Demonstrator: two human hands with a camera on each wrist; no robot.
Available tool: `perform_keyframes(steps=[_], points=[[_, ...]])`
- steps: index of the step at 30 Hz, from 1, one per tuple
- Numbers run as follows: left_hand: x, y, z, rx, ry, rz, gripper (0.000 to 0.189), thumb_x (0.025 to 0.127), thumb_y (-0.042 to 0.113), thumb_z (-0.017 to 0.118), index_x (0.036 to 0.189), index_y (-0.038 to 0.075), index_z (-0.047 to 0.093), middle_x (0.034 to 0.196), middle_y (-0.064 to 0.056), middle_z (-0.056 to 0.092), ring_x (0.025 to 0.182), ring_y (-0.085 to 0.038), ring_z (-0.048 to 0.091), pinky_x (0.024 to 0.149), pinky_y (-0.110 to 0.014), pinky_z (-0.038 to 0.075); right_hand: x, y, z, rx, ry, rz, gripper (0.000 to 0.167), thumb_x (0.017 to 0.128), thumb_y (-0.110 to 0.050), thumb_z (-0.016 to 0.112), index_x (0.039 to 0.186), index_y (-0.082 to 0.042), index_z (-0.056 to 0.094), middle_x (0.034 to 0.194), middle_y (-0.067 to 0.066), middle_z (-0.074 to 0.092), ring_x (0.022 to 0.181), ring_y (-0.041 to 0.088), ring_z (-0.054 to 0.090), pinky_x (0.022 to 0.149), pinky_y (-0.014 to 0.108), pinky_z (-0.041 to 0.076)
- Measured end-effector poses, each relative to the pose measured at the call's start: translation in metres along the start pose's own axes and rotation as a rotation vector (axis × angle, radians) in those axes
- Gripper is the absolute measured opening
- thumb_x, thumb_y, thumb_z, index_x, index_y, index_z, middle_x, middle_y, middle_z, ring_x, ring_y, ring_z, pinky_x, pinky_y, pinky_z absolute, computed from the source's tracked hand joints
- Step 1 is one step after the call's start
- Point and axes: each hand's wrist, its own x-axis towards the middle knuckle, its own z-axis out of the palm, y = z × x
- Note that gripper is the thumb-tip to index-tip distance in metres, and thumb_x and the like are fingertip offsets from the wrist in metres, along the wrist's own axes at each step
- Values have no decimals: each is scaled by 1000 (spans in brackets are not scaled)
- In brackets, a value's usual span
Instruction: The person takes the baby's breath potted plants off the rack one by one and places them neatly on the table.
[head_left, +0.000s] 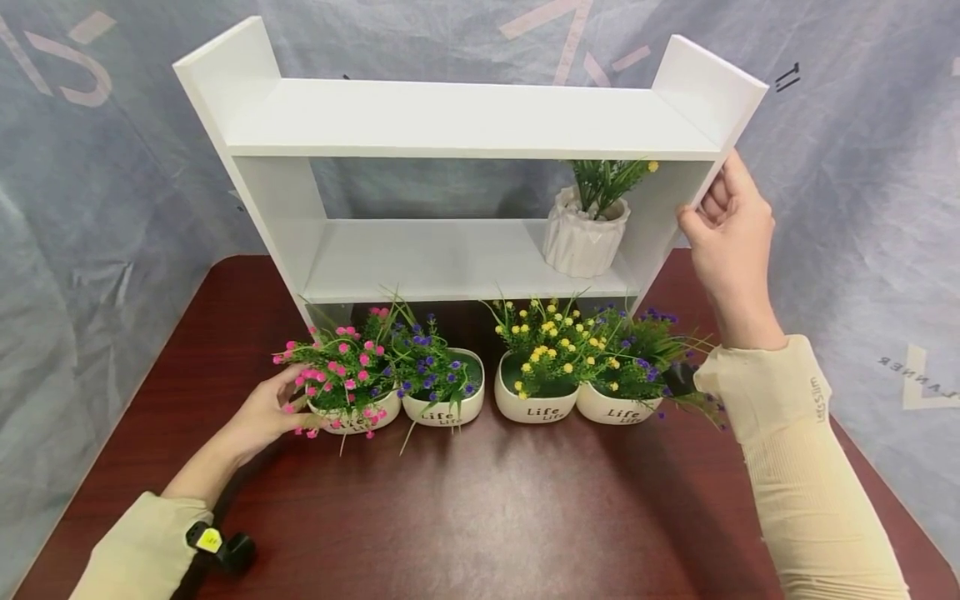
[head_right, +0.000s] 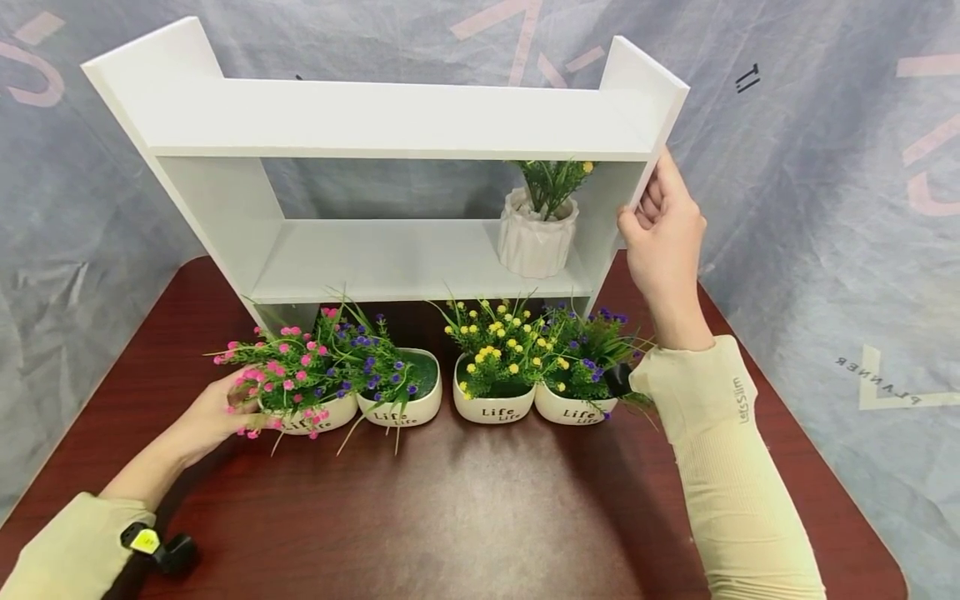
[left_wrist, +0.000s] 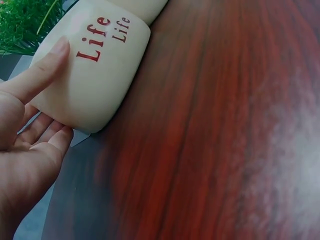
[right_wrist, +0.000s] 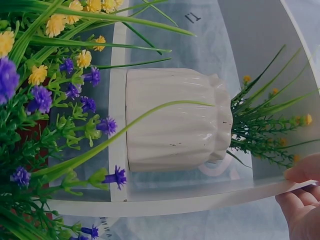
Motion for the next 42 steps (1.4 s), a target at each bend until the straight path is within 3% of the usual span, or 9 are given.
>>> perform_keyframes(steps=[5,11,17,24,31,33,37,40,42], points=[[3,2,5,8,-5,2,93,77,4,78,148,-13,19,156,-33,15,140,-55,19,104,-49,37,0,2,0,-3,3,-6,57,88,6,54,138,-22,53,136,8,60,126,16,57,102,28,47],[5,5,10,21,0,17,93,78,5,79,148,-13,20,155,-33,18,141,-54,18,105,-50,34,1,2,0,6,-1,-1,60,88,7,53,141,-22,50,139,9,57,128,17,55,103,27,47],[5,3,11,20,16,19,91,78,3,78,147,-13,21,155,-31,20,142,-52,18,105,-36,40,1,1,1,0,-4,-3,60,88,7,52,140,-22,50,139,9,57,127,17,56,103,27,47],[4,3,13,-4,10,19,92,77,5,79,148,-12,22,156,-30,20,143,-52,16,107,-50,31,-1,1,0,-5,-4,5,62,88,7,52,141,-23,49,139,9,57,127,17,56,102,27,47],[3,4,13,7,1,15,90,79,6,78,148,-11,23,155,-30,21,143,-51,18,107,-51,30,-1,2,0,-6,-2,3,61,88,7,52,141,-23,49,139,10,57,127,17,56,103,28,47],[2,5,11,11,-10,12,89,80,6,77,148,-11,22,156,-30,21,142,-51,18,108,-44,35,-1,3,0,-7,-3,2,61,88,7,53,141,-22,50,139,10,57,127,17,56,103,28,47],[-2,4,5,-22,-50,52,86,83,2,72,148,-13,19,155,-34,17,139,-55,18,99,-16,44,-1,2,1,-9,-5,-3,60,88,7,53,140,-22,50,138,10,58,127,17,56,103,27,47],[-4,3,0,-73,-76,103,83,84,-2,70,147,-16,17,153,-35,20,141,-35,35,91,-7,44,-1,1,1,-12,-4,-4,60,88,6,53,140,-22,50,138,10,58,127,17,56,103,27,47],[-5,3,-3,-113,-85,133,83,84,-3,69,147,-16,17,151,-23,32,136,-12,44,93,-8,45,-1,0,1,-15,-4,-11,60,88,6,53,140,-22,50,139,10,57,127,17,56,103,28,47]])
